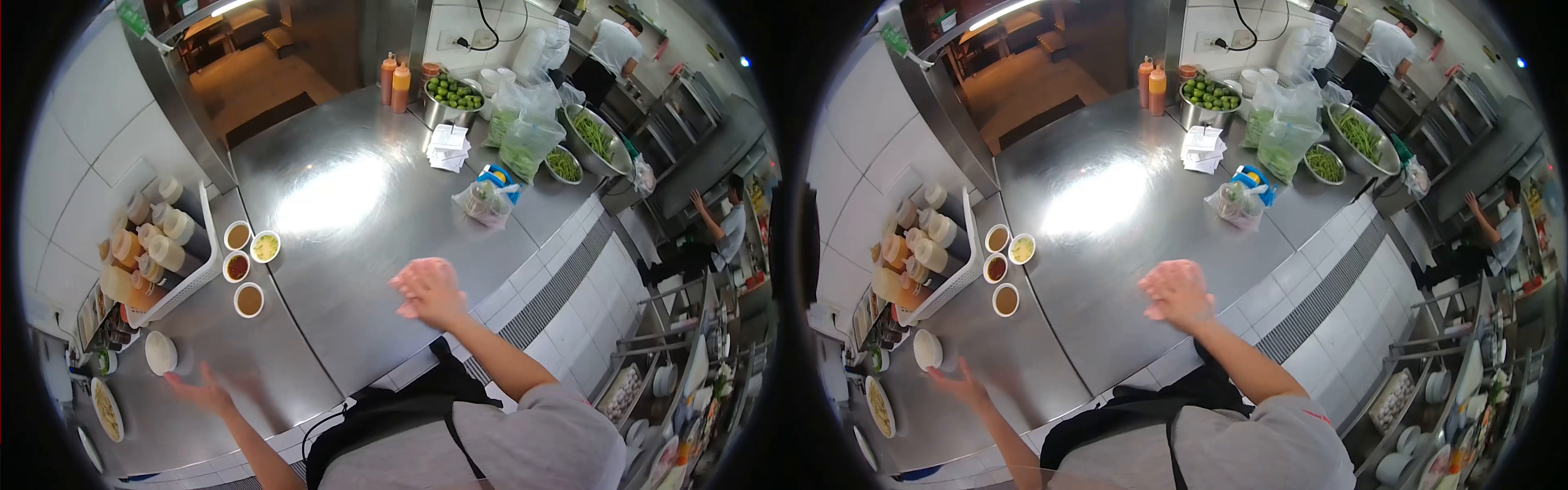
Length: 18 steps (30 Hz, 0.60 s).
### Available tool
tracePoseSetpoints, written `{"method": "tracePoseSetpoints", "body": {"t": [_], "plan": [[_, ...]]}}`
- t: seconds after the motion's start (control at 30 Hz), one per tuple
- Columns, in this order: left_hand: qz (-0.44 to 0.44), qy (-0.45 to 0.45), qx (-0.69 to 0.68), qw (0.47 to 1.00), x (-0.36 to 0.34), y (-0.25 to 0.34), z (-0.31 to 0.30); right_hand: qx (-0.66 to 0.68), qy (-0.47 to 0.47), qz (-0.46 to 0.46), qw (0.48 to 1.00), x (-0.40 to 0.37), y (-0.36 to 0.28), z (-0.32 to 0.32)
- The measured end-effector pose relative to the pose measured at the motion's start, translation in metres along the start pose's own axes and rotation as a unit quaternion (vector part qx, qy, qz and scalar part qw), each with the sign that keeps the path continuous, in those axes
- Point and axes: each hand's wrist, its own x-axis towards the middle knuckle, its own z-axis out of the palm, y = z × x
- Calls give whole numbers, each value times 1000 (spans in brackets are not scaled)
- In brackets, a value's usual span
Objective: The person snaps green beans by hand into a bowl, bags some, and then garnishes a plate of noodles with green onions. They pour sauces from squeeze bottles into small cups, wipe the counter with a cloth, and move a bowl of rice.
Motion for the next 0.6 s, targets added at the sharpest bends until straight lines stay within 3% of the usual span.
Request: {"method": "tracePoseSetpoints", "body": {"t": [0.07, 0.13, 0.2, 0.27, 0.3, 0.37, 0.47, 0.5, 0.53, 0.6], "plan": [[5, 3, -13, 1000, -29, 46, 11, 117, -40, 55, 991, -18, 73, -14], [-4, -28, -69, 997, -56, 109, 24, 3, 6, 127, 992, -45, 136, -29], [-9, -35, -52, 998, -83, 160, 36, 63, -6, 208, 976, -96, 220, -30], [-12, -44, -31, 998, -110, 202, 45, 116, -38, 390, 913, -122, 269, -58], [-12, -60, -63, 996, -122, 222, 52, 128, -41, 382, 914, -113, 277, -66], [-19, -98, -127, 987, -137, 269, 65, 235, 42, 321, 917, -88, 280, -84], [-1, -146, -154, 977, -152, 331, 82, 388, 103, -15, 916, -2, 216, -92], [28, -147, -153, 977, -156, 348, 86, 296, 97, -61, 948, 12, 197, -75], [59, -149, -153, 975, -157, 365, 88, 329, 53, -94, 938, 26, 184, -45], [89, -170, -148, 970, -161, 392, 90, 191, 20, -80, 978, 32, 158, 19]]}}
